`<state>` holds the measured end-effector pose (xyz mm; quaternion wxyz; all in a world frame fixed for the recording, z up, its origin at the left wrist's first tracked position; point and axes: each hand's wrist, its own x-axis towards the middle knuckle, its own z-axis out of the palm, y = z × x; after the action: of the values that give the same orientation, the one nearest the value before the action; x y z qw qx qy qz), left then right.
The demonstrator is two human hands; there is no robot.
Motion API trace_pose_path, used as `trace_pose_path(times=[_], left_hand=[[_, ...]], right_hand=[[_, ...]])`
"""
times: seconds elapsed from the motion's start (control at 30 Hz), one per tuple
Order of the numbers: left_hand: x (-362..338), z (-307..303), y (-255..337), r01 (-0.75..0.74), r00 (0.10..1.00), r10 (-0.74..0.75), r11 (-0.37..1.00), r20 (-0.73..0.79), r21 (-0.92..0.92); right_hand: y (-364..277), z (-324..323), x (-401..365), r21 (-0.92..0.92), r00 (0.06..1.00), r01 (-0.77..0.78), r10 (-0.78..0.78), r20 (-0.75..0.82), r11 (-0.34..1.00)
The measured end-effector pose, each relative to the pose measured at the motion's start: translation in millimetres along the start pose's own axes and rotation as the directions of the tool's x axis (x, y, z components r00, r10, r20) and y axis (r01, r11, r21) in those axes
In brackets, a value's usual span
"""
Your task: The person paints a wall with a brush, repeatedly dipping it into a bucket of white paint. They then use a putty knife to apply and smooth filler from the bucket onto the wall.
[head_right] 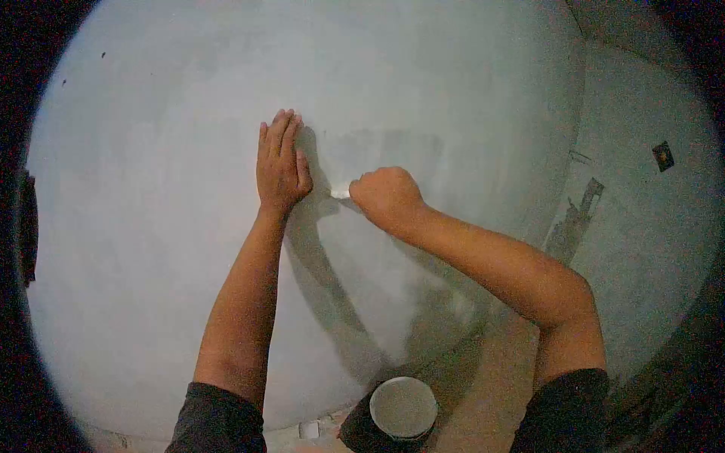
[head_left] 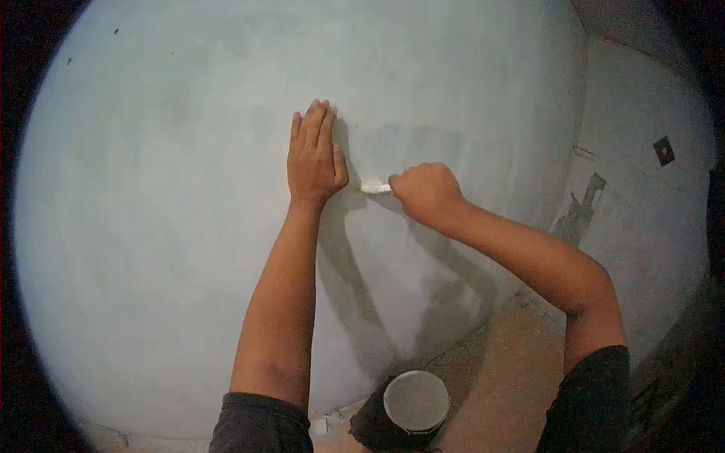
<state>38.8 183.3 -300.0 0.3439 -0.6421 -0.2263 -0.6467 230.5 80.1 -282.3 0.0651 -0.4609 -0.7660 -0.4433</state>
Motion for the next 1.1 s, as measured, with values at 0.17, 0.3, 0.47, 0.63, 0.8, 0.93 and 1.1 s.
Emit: trace_pose_path(times=[0.17,0.3,0.47,0.63,0.8,0.93,1.1], left_hand=[[-21.5,0.0,5.4,0.049,0.999,-0.049,0.999,-0.003,0.006],[-32.5,2.8,9.9,0.029,1.0,-0.029,0.999,0.007,0.019],[-55.3,1.2,24.8,0.035,0.999,-0.035,0.999,-0.005,0.041],[-56.0,7.4,27.6,0.038,0.999,-0.038,0.998,0.009,0.043],[-64.0,11.4,29.9,0.031,0.999,-0.033,0.998,0.027,0.05],[-69.9,15.7,29.2,0.027,1.0,-0.027,0.999,0.0,0.032],[-65.0,21.2,30.3,0.018,1.0,-0.018,0.999,-0.007,0.036]], right_hand=[[43.5,-33.5,39.1,-0.015,0.982,-0.118,0.114,-0.153,0.993],[73.7,-51.6,76.5,-0.061,0.928,-0.165,0.133,-0.349,0.984],[94.6,-71.6,96.1,-0.181,0.857,-0.172,0.057,-0.512,0.968],[111.9,-88.4,101.8,-0.263,0.755,-0.424,0.178,-0.632,0.867],[78.0,-29.2,68.3,-0.369,0.777,-0.342,0.039,-0.629,0.864],[15.4,28.7,25.4,-0.35,0.823,-0.285,0.041,-0.567,0.892],[-19.0,61.1,-31.7,-0.298,0.893,-0.098,-0.048,-0.447,0.95]])
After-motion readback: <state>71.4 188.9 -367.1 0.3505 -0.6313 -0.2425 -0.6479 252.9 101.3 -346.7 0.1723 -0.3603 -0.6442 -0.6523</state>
